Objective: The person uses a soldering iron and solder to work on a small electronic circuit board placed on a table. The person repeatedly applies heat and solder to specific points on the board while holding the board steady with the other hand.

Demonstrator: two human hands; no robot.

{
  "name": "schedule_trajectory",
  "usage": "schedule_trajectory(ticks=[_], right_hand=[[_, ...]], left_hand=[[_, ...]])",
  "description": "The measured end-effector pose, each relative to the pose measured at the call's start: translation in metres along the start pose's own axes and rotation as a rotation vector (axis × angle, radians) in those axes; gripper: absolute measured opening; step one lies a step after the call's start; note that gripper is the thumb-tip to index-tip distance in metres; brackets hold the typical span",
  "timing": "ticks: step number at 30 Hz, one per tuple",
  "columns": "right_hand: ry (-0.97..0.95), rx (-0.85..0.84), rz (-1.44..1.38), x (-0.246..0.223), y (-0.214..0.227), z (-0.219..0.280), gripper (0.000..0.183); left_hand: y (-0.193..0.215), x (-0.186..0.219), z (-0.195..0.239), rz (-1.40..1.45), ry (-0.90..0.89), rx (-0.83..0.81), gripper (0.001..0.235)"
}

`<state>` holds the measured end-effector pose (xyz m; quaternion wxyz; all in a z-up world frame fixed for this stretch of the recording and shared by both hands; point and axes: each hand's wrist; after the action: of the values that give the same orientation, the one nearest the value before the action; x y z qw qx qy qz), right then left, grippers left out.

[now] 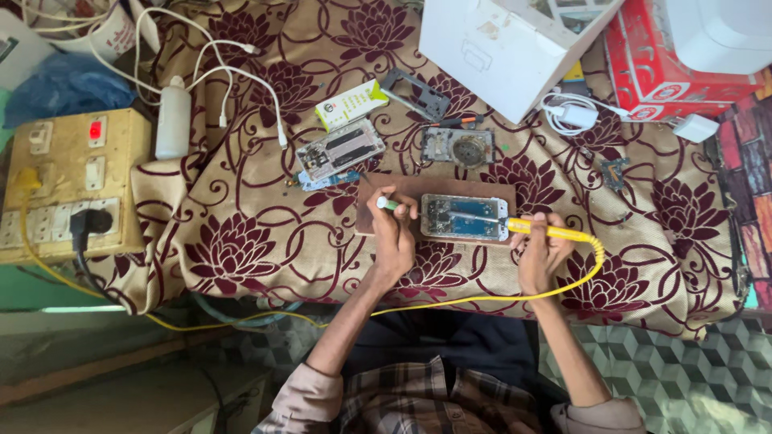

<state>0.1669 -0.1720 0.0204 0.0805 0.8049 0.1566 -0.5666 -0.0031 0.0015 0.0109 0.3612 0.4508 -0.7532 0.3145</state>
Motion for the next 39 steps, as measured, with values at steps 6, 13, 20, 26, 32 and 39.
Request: schedule_trajectory(ticks=[6, 13, 20, 26, 32, 39], right_hand=[[-0.048, -0.134, 0.244, -0.048, -0.019, -0.034, 0.025], [0.346, -0.197, 0.510, -0.058, -0.049, -0.067, 0.044], [0.408, -0.156, 0.508, -0.053, -0.055, -0.074, 0.041], [0.009, -0.194, 0.345, -0.065, -0.037, -0.055, 0.029], [-0.091, -0.157, 0.217, -0.060, -0.016, -0.025, 0.020], [-0.041, -0.274, 0.242, -0.044, 0.011, -0.019, 0.011]], left_hand=[[0.000, 0.003, -0.002, 0.033, 0.060, -0.032, 0.041], [0.001, 0.003, -0.003, -0.006, 0.036, -0.022, 0.046], [-0.001, 0.004, -0.003, -0.024, 0.017, -0.016, 0.046], [0.002, 0.008, -0.007, -0.014, 0.024, -0.021, 0.049], [0.001, 0.006, -0.005, 0.014, 0.010, -0.010, 0.049], [0.000, 0.002, -0.003, 0.052, 0.023, -0.009, 0.049]])
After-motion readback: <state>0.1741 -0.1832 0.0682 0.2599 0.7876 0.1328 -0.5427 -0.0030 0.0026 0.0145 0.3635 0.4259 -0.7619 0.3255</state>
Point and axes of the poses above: each hand's wrist, its own z-axis away from the middle knuckle, its own y-axis out of the back of the hand, x = y × z, and after that the axes turned 10 degrees about x, right-handed
